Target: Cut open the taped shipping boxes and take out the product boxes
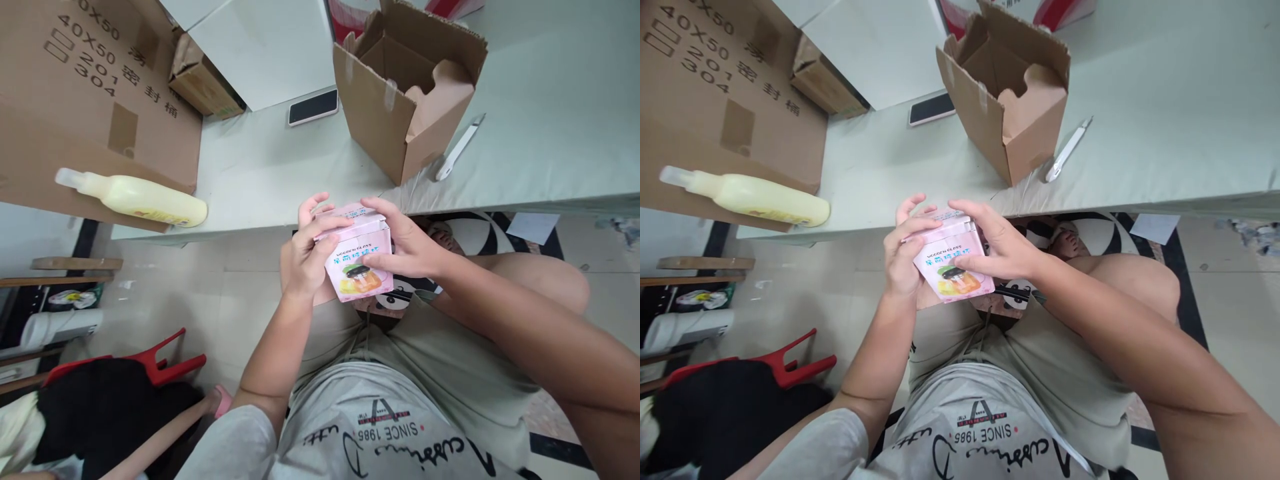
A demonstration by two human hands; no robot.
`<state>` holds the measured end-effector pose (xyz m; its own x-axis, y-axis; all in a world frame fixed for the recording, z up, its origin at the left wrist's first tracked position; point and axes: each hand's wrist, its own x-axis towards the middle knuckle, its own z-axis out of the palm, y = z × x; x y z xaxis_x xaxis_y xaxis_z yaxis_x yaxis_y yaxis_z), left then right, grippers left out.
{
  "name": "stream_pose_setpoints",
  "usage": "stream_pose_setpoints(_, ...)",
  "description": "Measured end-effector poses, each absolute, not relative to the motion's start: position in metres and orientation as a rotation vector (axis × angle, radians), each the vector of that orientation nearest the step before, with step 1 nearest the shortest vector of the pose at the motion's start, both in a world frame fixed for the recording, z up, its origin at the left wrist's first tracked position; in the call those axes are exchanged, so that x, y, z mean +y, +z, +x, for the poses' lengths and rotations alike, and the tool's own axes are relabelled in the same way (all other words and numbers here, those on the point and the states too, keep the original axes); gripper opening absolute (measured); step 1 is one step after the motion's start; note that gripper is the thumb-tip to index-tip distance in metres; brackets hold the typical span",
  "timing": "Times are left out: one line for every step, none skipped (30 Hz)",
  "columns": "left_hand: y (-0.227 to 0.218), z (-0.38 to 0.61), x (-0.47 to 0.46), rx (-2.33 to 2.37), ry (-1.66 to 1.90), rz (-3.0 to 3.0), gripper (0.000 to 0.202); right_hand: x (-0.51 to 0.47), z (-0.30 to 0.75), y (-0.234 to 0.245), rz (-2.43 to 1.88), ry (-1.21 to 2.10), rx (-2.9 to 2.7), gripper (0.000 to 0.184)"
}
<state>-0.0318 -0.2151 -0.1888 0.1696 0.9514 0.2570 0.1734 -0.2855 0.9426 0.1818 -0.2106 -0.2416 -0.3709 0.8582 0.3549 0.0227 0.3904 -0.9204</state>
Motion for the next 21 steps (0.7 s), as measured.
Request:
stream_pose_setpoints(-0.19,-0.034,-0.215,1.076,1.201,1.658,0.037,-0.211,0.182,-0.241,-0.753,1.133,-1.717,0.082)
stream_pose_setpoints(-0.192,-0.037,-0.214,1.053,1.204,1.688,0.039,-0.211,0.183,-0.24,-0.731,1.151,-1.718,0.08)
stream_pose_setpoints(-0.193,-0.039,-0.214,1.034,1.204,1.713,0.038,-0.211,0.184,-0.239,-0.717,1.159,-1.712,0.078)
stream_pose_setpoints(-0.194,-0.04,-0.214,1.02,1.2,1.733,0.036,-0.211,0.184,-0.239,-0.703,1.16,-1.709,0.074)
stream_pose_setpoints(-0.196,-0.042,-0.213,1.008,1.194,1.749,0.032,-0.211,0.184,-0.239,-0.691,1.152,-1.715,0.07)
stream_pose_setpoints(-0.197,-0.043,-0.212,0.995,1.189,1.76,0.027,-0.211,0.184,-0.24,-0.684,1.14,-1.729,0.064)
stream_pose_setpoints(-0.197,-0.043,-0.211,0.983,1.19,1.766,0.023,-0.211,0.183,-0.24,-0.685,1.129,-1.746,0.058)
stream_pose_setpoints(-0.198,-0.043,-0.209,0.97,1.193,1.767,0.019,-0.211,0.182,-0.24,-0.695,1.123,-1.76,0.052)
stream_pose_setpoints(-0.198,-0.042,-0.207,0.96,1.202,1.763,0.017,-0.211,0.181,-0.241,-0.707,1.122,-1.767,0.049)
stream_pose_setpoints(-0.198,-0.041,-0.205,0.955,1.211,1.756,0.016,-0.211,0.18,-0.241,-0.716,1.127,-1.767,0.048)
stream_pose_setpoints(-0.199,-0.041,-0.203,0.957,1.219,1.745,0.015,-0.211,0.178,-0.241,-0.719,1.132,-1.76,0.047)
stream_pose_setpoints(-0.2,-0.04,-0.202,0.964,1.228,1.729,0.015,-0.21,0.177,-0.24,-0.714,1.137,-1.75,0.047)
stream_pose_setpoints(-0.201,-0.039,-0.201,0.971,1.234,1.714,0.016,-0.21,0.175,-0.24,-0.704,1.142,-1.74,0.046)
stream_pose_setpoints(-0.202,-0.039,-0.2,0.978,1.245,1.701,0.017,-0.21,0.174,-0.239,-0.693,1.148,-1.735,0.045)
stream_pose_setpoints(-0.203,-0.039,-0.201,0.986,1.263,1.688,0.019,-0.209,0.173,-0.238,-0.685,1.154,-1.73,0.045)
stream_pose_setpoints(-0.204,-0.04,-0.202,1.001,1.282,1.665,0.024,-0.209,0.171,-0.237,-0.685,1.163,-1.718,0.044)
stream_pose_setpoints(-0.205,-0.041,-0.204,1.029,1.295,1.618,0.033,-0.208,0.17,-0.235,-0.695,1.173,-1.695,0.044)
stream_pose_setpoints(-0.206,-0.041,-0.207,1.066,1.291,1.544,0.046,-0.207,0.169,-0.234,-0.711,1.184,-1.659,0.044)
stream_pose_setpoints(-0.208,-0.042,-0.21,1.097,1.257,1.451,0.06,-0.206,0.168,-0.232,-0.735,1.2,-1.609,0.045)
stream_pose_setpoints(-0.21,-0.042,-0.213,1.115,1.201,1.347,0.073,-0.204,0.167,-0.231,-0.768,1.22,-1.55,0.045)
stream_pose_setpoints(-0.212,-0.043,-0.216,1.118,1.143,1.235,0.081,-0.201,0.165,-0.23,-0.808,1.24,-1.49,0.047)
